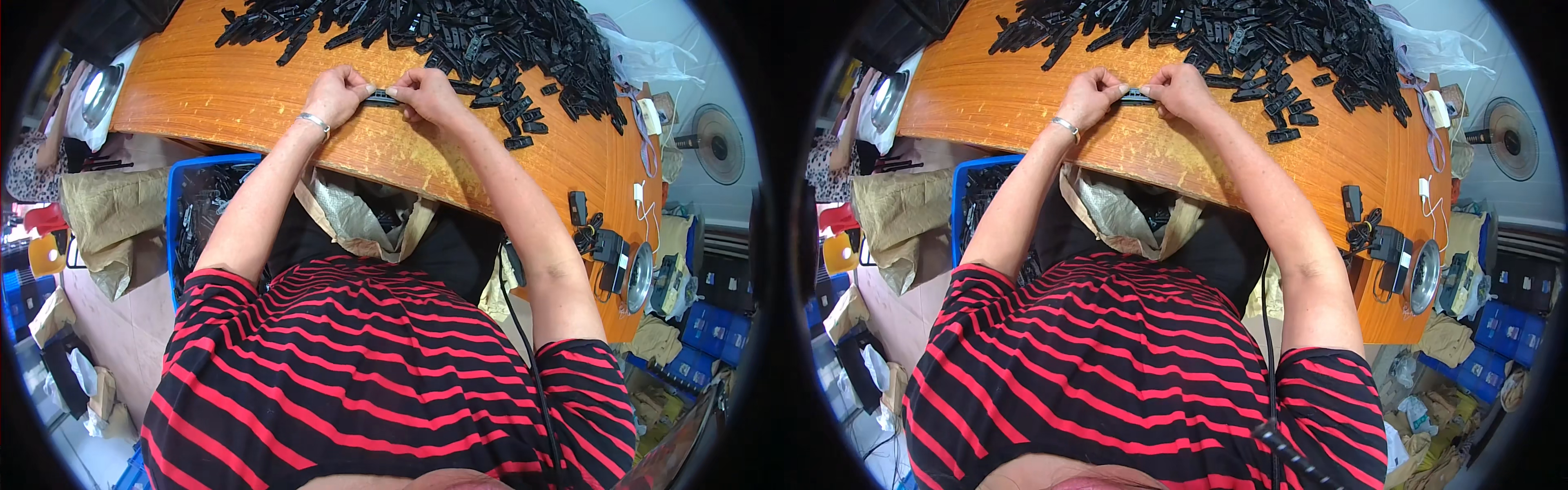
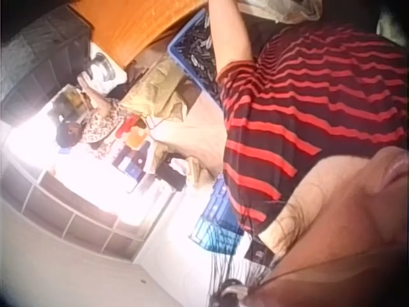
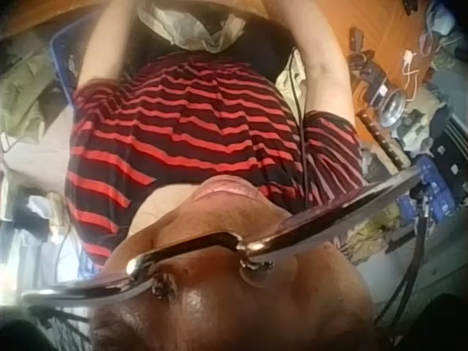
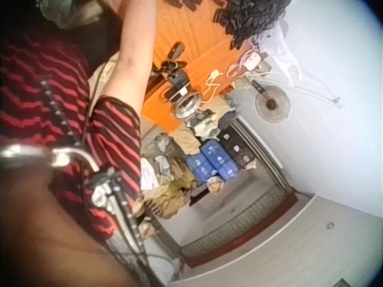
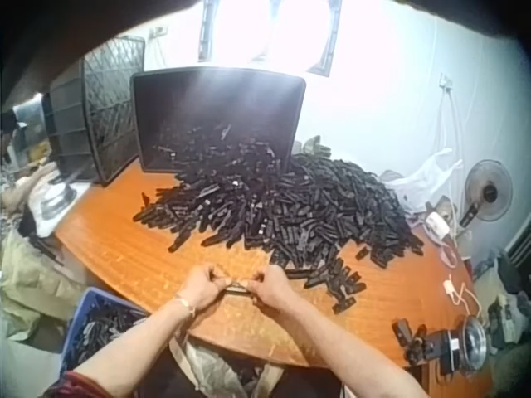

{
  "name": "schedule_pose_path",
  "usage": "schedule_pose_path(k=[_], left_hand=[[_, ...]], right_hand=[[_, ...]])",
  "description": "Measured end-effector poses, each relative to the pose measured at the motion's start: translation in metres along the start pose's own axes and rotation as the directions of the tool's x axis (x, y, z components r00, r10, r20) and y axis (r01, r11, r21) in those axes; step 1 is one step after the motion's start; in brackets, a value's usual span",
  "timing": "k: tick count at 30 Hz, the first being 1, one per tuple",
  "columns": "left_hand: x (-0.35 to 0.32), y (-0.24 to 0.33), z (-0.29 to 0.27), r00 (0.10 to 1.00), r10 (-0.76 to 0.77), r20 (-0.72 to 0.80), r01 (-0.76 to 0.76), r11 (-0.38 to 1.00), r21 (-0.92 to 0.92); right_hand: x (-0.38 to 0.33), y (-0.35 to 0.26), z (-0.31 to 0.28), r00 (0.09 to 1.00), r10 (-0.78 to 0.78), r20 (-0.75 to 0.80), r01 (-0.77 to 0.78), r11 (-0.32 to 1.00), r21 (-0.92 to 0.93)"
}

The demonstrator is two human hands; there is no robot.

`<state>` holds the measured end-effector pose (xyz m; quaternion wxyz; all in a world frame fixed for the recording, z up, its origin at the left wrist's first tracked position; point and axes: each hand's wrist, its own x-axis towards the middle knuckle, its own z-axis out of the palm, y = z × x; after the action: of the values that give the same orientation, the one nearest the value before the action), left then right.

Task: Assembling small components into black plastic housings and placing them into a bag.

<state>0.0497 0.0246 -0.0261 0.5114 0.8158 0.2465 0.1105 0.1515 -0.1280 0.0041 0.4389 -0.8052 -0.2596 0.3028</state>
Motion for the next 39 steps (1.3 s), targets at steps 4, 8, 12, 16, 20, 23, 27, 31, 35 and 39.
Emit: schedule_pose_path(k=[4, 8, 12, 16, 20, 23, 27, 31, 35, 39], left_hand=[[0.005, 0.006, -0.006, 0.996, -0.064, 0.069, 0.056, 0.993, 0.106], [0.007, 0.004, -0.001, 0.999, 0.002, 0.045, -0.012, 0.977, 0.214], [0.002, 0.002, -0.005, 0.996, 0.09, 0.025, -0.093, 0.979, 0.182], [0.005, 0.007, -0.002, 0.997, 0.049, 0.052, -0.061, 0.964, 0.258], [-0.005, 0.018, 0.003, 0.993, 0.121, 0.008, -0.117, 0.938, 0.327], [-0.023, 0.018, -0.002, 0.993, 0.084, 0.081, -0.104, 0.949, 0.299], [-0.036, -0.002, -0.019, 0.948, 0.121, 0.294, -0.132, 0.991, 0.02], [-0.024, -0.014, -0.029, 0.994, 0.073, 0.082, -0.071, 0.997, -0.025], [0.01, -0.008, -0.029, 0.967, 0.203, -0.153, -0.176, 0.969, 0.174], [0.034, 0.006, -0.018, 0.869, 0.421, -0.261, -0.244, 0.822, 0.514]], right_hand=[[0.008, -0.005, -0.004, 0.999, 0.018, 0.034, -0.015, 0.995, -0.099], [0.02, 0.004, -0.003, 0.999, -0.001, 0.05, 0.01, 0.986, -0.169], [0.015, 0.001, 0.0, 0.997, -0.061, -0.038, 0.046, 0.949, -0.313], [0.014, 0.001, -0.003, 0.995, -0.089, -0.047, 0.064, 0.916, -0.396], [0.013, 0.004, -0.005, 0.991, -0.127, -0.047, 0.094, 0.896, -0.434], [-0.015, 0.009, 0.012, 0.993, -0.05, -0.105, 0.03, 0.983, -0.184], [-0.074, 0.029, 0.026, 0.858, -0.513, -0.042, 0.454, 0.792, -0.407], [-0.115, 0.024, 0.055, 0.775, -0.631, 0.037, 0.558, 0.656, -0.508], [-0.128, 0.043, 0.083, 0.67, -0.724, 0.163, 0.671, 0.497, -0.551], [-0.139, 0.053, 0.091, 0.691, -0.682, 0.239, 0.671, 0.484, -0.561]])
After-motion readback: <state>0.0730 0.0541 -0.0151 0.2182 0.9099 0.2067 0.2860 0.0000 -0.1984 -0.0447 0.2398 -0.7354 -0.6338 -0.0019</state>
